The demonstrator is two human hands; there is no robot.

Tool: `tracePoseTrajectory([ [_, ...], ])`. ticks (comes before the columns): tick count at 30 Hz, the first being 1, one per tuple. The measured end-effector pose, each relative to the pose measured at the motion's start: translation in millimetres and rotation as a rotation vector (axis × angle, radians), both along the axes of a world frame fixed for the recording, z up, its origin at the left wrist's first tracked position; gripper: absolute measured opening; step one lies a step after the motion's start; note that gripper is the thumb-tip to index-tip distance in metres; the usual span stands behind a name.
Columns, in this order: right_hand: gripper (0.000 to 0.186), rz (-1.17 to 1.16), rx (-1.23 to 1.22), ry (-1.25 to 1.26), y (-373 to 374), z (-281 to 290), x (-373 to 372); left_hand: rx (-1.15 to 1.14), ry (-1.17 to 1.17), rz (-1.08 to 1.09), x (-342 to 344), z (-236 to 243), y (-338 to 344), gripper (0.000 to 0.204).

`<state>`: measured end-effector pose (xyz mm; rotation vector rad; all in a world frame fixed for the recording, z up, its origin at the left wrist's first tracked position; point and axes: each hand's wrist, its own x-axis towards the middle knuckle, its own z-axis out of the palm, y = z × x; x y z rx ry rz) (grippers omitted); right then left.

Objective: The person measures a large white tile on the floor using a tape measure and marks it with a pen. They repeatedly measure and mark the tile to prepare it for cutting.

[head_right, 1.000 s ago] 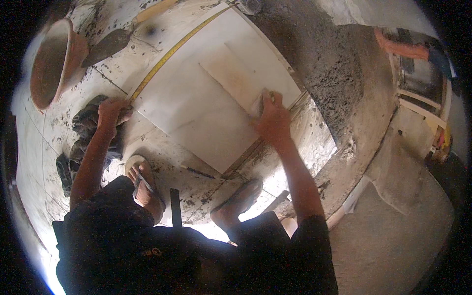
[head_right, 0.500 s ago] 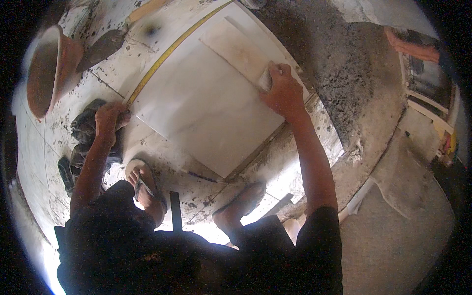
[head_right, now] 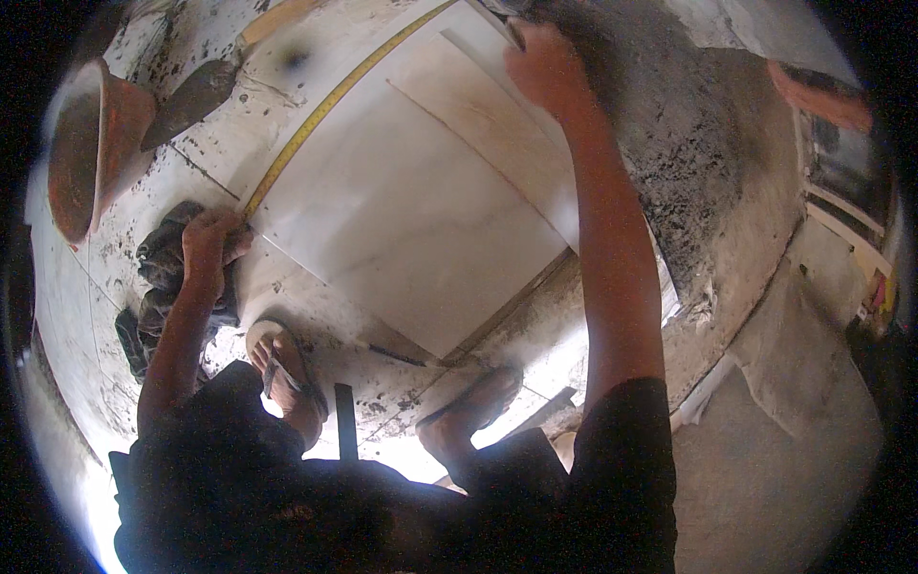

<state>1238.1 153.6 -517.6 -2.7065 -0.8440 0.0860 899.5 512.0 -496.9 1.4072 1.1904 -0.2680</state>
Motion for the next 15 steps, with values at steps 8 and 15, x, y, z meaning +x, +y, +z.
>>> tracePoseTrajectory([
  [8, 0.028, -0.245, 0.228, 0.363, 88, 54, 10, -0.012, 0.012, 0.036, -5, -7, 1, 0.017],
  [15, 0.032, 0.109, 0.338, -0.116, 74, 10, 17, -0.031, 0.026, -0.014, 3, 0, 1, 0.02],
])
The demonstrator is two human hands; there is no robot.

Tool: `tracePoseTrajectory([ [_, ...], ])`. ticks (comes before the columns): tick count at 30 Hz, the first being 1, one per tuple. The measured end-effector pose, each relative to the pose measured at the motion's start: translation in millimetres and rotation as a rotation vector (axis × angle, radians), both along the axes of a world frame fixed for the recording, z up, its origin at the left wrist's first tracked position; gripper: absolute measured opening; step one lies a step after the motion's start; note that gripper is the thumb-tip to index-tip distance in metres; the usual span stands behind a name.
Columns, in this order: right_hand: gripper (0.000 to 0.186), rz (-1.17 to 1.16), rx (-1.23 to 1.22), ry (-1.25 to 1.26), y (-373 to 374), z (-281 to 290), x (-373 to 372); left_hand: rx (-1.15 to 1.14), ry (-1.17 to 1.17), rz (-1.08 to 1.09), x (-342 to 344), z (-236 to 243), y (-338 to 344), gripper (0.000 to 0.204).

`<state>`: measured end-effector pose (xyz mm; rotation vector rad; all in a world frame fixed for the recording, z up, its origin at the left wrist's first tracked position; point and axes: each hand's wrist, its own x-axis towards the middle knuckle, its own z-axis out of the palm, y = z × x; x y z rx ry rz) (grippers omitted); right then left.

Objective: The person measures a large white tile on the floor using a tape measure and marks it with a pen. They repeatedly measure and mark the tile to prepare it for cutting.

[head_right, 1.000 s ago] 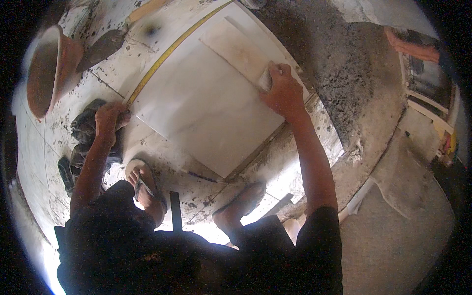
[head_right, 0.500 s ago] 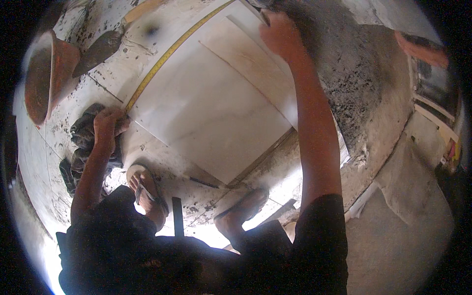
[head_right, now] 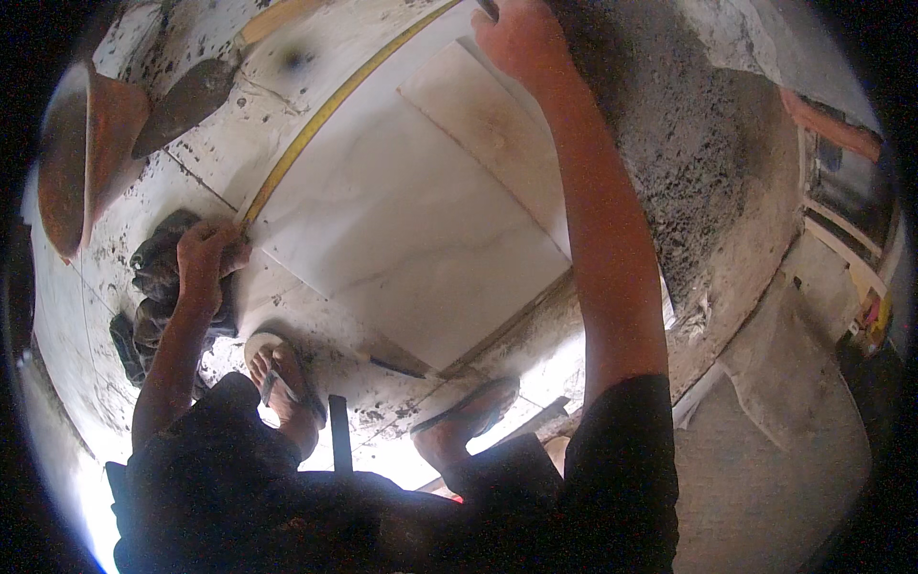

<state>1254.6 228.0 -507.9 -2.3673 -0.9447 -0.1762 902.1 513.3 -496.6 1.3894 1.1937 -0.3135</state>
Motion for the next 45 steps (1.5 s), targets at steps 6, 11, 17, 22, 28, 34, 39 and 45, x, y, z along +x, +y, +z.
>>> tracePoseTrajectory([
  [6, 0.031, -0.01, -0.365, 0.207, 21, 33, -6, 0.01, 0.037, -0.003, -3, 1, 2, 0.02],
  [11, 0.032, 0.099, -0.292, 0.276, 34, 31, 10, -0.008, 0.032, 0.0, 0, 1, 3, 0.019],
  [17, 0.033, 0.207, -0.41, 0.434, 50, 53, 16, -0.034, 0.029, -0.005, 0, 1, 5, 0.021],
  [22, 0.031, 0.247, -0.566, 0.351, 56, 52, 22, -0.048, 0.031, -0.012, 1, 1, 7, 0.022],
  [28, 0.027, 0.264, -0.668, 0.32, 65, 51, 20, -0.041, 0.039, -0.009, 4, 5, 5, 0.019],
  [34, 0.029, 0.173, -0.406, 0.381, 62, 54, 25, -0.064, 0.029, -0.022, -1, -1, 11, 0.016],
  [39, 0.03, 0.102, -0.28, 0.295, 30, 36, 14, 0.301, -0.037, -0.373, 1, -3, 11, 0.019],
  [45, 0.029, 0.093, -0.272, 0.209, 27, 36, -16, 0.788, -0.224, -0.693, 2, 3, 4, 0.022],
])
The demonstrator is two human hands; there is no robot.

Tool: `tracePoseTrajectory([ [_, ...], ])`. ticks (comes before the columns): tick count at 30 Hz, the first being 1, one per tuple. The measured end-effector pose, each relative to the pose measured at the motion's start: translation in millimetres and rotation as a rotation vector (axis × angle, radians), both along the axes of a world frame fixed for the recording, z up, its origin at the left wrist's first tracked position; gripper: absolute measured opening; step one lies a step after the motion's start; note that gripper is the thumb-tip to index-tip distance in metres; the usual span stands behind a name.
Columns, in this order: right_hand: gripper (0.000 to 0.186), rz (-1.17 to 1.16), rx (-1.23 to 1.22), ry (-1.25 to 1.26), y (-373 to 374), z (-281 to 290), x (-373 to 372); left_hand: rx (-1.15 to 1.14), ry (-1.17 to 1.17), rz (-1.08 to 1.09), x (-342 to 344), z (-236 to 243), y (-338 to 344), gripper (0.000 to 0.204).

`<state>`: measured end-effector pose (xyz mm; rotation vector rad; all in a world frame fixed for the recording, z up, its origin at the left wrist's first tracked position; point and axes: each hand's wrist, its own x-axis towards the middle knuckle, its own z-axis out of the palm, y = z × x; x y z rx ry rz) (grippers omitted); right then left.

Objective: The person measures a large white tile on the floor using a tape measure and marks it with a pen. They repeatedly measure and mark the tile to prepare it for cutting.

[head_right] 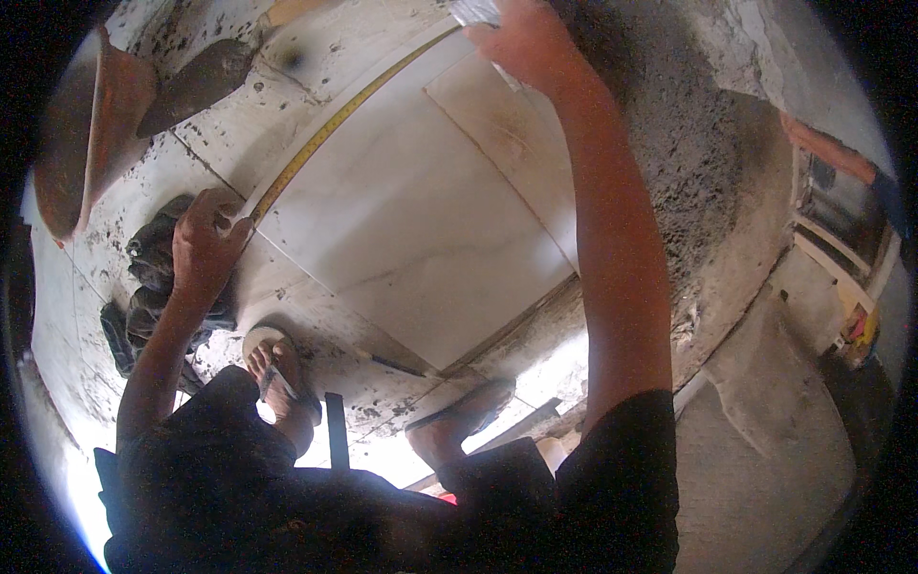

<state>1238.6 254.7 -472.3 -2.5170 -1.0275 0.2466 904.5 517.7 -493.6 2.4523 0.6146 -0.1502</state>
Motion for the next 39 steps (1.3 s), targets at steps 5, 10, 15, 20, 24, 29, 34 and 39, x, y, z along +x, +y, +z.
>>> tracePoseTrajectory([
  [5, 0.025, -0.051, -0.135, -0.255, 11, -3, -10, -0.14, 0.067, -0.009, 0, -13, 18, 0.02],
  [10, 0.028, 0.039, -0.135, -0.313, 17, -6, -1, -0.205, 0.125, -0.004, 5, -1, 12, 0.028],
  [15, 0.027, -0.026, -0.243, -0.169, 32, 0, -1, 0.203, -0.031, -0.542, 24, 27, 3, 0.062],
  [20, 0.029, -0.045, -0.349, -0.174, 34, -5, 15, 0.455, 0.013, -0.997, 79, 35, -5, 0.076],
  [24, 0.028, -0.048, -0.354, -0.158, 40, -13, 19, 0.48, -0.005, -1.141, 101, 25, -7, 0.079],
  [29, 0.028, -0.113, -0.264, -0.154, 37, -20, 13, 0.515, -0.051, -1.256, 119, 18, -12, 0.082],
  [34, 0.028, -0.125, -0.244, -0.153, 35, -23, 12, 0.502, -0.051, -1.264, 121, 18, -8, 0.083],
  [39, 0.032, -0.181, -0.22, -0.131, 33, -24, 10, 0.458, -0.097, -1.248, 115, 8, 1, 0.086],
])
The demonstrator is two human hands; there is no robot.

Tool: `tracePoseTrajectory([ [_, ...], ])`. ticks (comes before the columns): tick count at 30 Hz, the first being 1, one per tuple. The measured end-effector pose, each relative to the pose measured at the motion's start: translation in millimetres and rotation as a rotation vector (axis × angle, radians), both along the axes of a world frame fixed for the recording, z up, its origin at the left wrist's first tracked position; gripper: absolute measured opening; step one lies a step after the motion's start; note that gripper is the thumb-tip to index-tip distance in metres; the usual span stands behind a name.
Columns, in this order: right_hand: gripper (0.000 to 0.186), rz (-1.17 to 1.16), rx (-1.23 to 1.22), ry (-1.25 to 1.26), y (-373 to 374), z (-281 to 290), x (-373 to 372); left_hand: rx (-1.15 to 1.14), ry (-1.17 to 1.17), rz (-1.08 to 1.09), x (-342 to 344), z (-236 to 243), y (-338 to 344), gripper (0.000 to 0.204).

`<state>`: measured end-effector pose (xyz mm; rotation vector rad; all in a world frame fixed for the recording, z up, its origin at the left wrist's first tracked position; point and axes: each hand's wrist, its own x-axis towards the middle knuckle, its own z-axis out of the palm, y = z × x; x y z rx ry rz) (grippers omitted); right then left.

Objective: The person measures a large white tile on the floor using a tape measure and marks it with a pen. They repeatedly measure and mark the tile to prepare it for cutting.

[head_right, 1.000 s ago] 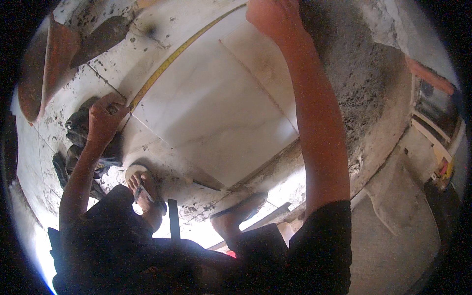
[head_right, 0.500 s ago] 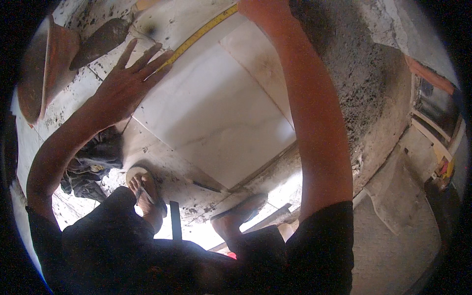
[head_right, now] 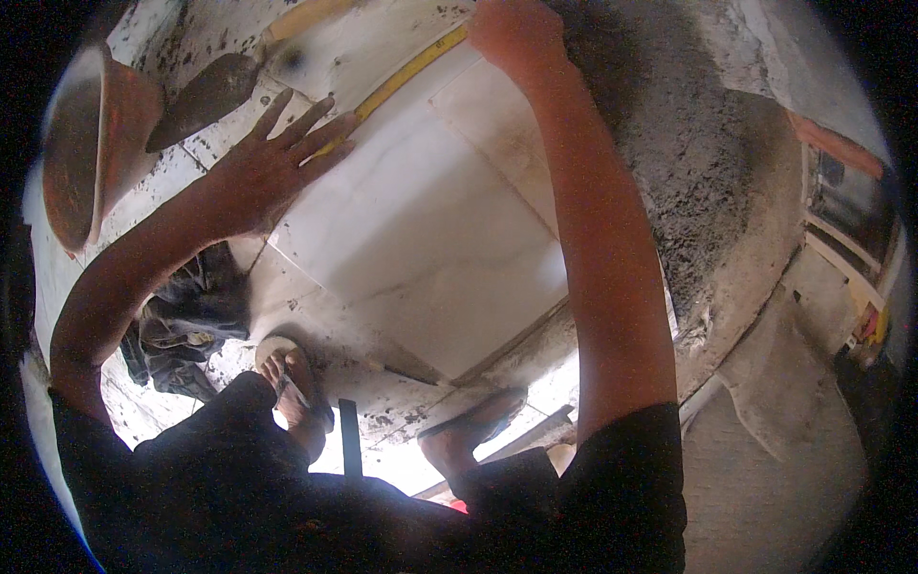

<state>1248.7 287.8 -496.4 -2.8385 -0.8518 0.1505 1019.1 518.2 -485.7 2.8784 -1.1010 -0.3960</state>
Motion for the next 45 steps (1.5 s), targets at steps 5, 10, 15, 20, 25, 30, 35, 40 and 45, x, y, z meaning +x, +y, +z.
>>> tracePoseTrajectory([
  [5, 0.034, 0.015, 0.015, 0.019, -1, 9, 2, 0.004, 0.194, 0.034, 11, 19, -8, 0.087],
  [10, 0.036, -0.008, 0.012, 0.032, -2, 7, 4, -0.347, -0.019, 0.292, 47, -17, -59, 0.079],
  [15, 0.049, 0.039, -0.138, -0.036, -7, -9, 13, -0.193, -0.297, 0.492, 78, -43, -101, 0.075],
  [20, 0.05, 0.018, -0.129, -0.002, -11, -8, 16, -0.193, -0.364, 0.503, 83, -53, -106, 0.075],
  [25, 0.044, 0.037, -0.07, 0.083, 0, 14, 14, -0.197, -0.348, 0.517, 83, -53, -102, 0.075],
  [30, 0.042, 0.052, -0.038, 0.155, 4, 28, 14, -0.279, -0.329, 0.526, 84, -55, -105, 0.075],
  [35, 0.049, 0.137, 0.042, 0.148, -23, 15, 22, -0.315, -0.203, 0.587, 85, -52, -108, 0.077],
  [40, 0.046, 0.214, -0.053, 0.12, -23, 21, 13, -0.319, -0.261, 0.567, 84, -54, -106, 0.077],
  [45, 0.055, 0.237, -0.163, 0.155, -16, 24, 13, -0.302, -0.21, 0.563, 85, -56, -104, 0.079],
])
